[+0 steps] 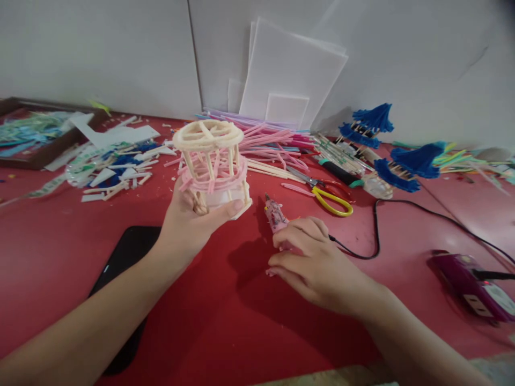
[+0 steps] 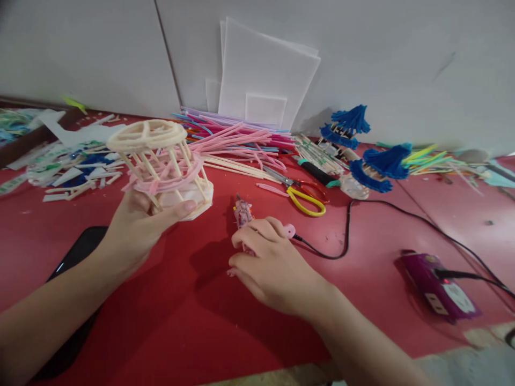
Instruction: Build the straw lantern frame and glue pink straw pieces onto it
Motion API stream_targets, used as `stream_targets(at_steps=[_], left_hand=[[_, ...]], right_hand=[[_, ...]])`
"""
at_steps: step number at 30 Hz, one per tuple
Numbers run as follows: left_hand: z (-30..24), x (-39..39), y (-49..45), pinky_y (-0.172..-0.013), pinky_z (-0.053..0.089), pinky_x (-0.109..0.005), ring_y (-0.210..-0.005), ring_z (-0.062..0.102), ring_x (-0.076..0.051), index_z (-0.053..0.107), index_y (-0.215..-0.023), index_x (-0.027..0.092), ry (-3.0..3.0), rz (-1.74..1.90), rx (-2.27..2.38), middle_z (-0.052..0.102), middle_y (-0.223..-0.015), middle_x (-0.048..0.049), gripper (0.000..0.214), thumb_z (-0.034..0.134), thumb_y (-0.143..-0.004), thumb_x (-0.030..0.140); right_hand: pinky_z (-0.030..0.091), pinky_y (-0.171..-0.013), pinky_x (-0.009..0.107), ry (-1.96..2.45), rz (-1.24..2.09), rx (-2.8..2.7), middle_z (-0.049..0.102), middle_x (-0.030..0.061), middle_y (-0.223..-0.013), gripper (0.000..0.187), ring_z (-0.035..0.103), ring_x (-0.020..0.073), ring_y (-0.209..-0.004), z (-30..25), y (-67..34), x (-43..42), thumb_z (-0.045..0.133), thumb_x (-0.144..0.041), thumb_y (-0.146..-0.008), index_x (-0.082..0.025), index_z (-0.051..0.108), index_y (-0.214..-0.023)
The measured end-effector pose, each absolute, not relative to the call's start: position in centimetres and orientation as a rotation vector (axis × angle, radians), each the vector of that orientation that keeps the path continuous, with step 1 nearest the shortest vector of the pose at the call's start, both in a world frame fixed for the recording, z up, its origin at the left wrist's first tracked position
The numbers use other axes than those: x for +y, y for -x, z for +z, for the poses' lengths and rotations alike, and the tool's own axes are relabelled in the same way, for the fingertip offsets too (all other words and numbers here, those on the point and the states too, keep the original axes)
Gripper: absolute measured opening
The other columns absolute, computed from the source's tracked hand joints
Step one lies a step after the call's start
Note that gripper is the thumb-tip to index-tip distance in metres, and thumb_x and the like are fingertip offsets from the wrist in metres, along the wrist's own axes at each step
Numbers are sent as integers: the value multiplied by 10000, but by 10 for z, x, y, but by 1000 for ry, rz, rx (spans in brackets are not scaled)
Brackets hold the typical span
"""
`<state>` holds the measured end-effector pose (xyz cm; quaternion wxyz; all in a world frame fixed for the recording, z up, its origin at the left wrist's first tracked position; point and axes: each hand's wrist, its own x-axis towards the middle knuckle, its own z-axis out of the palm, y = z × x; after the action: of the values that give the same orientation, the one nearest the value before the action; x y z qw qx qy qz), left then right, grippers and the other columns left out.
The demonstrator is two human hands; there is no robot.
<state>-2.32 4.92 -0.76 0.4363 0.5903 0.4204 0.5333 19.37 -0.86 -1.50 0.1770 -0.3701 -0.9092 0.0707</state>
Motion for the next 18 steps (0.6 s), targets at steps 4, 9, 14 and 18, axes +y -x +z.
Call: stream_targets(at_steps=[4, 9, 14, 18], left_hand=[[-8, 49, 24, -1017, 505, -505, -1129, 642, -276, 557, -1253, 294, -1507, 1319, 1041, 684, -1209, -30, 547, 755, -743, 290], [-7, 49, 23, -1007, 505, -530, -1114, 648, -283, 554, -1255, 277, -1544, 1318, 1043, 686, -1206, -40, 527, 738, -761, 290], [-6, 49, 23, -1008, 513, -514, -1102, 655, -272, 548, -1221, 262, -1535, 1329, 1047, 695, -1183, -31, 503, 746, -759, 278], [-6, 48, 24, -955, 552, -493, -1095, 663, -283, 529, -1165, 223, -1633, 1278, 1068, 686, -1204, -75, 424, 716, -793, 303]], right_hand=[[319, -836, 382, 1032, 200, -2629, 620, 33, -956, 168, 490, 196, -956, -16, -192, -10, 567, -209, -928, -214, 704, -831], [364, -873, 379, 1018, 256, -2641, 644, 44, -928, 171, 521, 199, -950, -15, -189, -11, 526, -162, -935, -184, 674, -853], [473, -817, 340, 924, 332, -2399, 678, 48, -846, 139, 585, 171, -839, -18, -189, -8, 483, -114, -922, -173, 599, -870], [537, -747, 272, 1023, 426, -2112, 720, 22, -840, 121, 679, 144, -798, -20, -190, -7, 558, -102, -878, -198, 632, -877]])
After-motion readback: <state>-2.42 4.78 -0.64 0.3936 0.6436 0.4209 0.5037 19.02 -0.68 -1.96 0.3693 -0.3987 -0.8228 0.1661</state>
